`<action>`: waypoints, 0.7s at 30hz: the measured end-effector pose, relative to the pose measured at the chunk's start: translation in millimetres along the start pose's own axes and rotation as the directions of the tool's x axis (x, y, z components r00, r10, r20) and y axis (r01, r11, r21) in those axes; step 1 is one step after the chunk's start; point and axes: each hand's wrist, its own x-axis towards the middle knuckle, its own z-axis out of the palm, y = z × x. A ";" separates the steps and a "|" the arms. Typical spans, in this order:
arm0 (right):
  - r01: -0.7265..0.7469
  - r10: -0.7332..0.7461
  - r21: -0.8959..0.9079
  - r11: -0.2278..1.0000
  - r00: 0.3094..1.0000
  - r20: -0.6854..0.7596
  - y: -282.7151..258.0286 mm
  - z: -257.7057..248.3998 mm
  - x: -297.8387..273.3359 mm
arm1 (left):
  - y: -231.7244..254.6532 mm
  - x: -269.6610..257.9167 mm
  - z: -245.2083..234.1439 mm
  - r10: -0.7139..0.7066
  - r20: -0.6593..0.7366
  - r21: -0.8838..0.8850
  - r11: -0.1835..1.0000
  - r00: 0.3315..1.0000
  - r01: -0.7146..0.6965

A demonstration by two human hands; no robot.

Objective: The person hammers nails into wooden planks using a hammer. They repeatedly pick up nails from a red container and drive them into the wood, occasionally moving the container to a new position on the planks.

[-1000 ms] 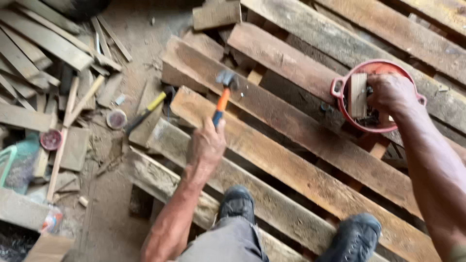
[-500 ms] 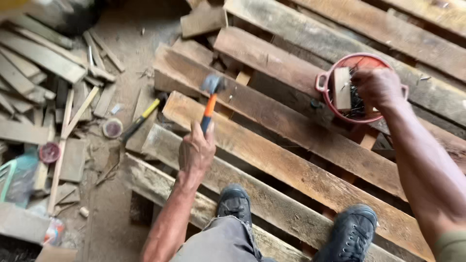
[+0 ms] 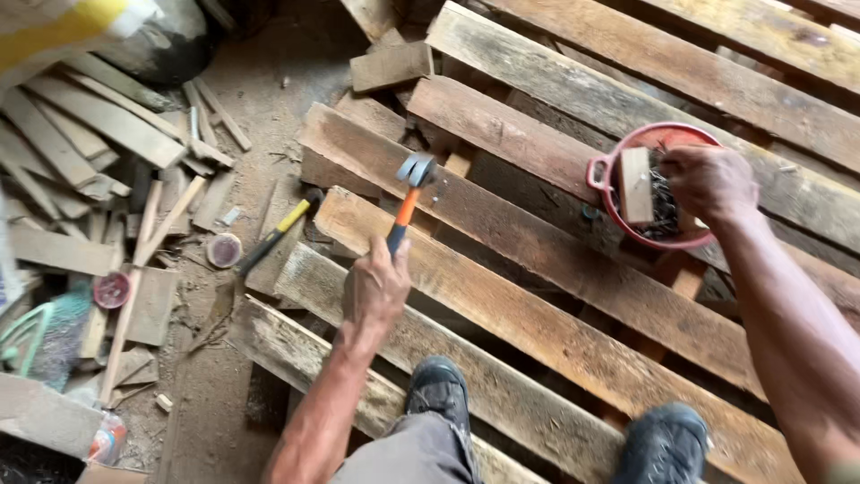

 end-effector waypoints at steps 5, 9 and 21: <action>0.041 -0.029 0.123 0.992 0.995 -0.097 -0.1 -0.9 -2.2 | 25.7 5.0 8.7 0.355 -0.501 -0.051 0.899 0.789 -0.436; 0.054 -0.014 0.236 0.970 0.986 -0.167 -2.1 2.3 0.4 | -28.6 -0.7 50.2 0.023 -0.005 -0.053 0.998 1.000 -0.023; -0.125 0.198 0.747 -0.653 0.924 0.327 3.4 -28.0 11.8 | 5.9 0.0 32.6 0.314 -0.418 -0.144 0.903 0.852 -0.404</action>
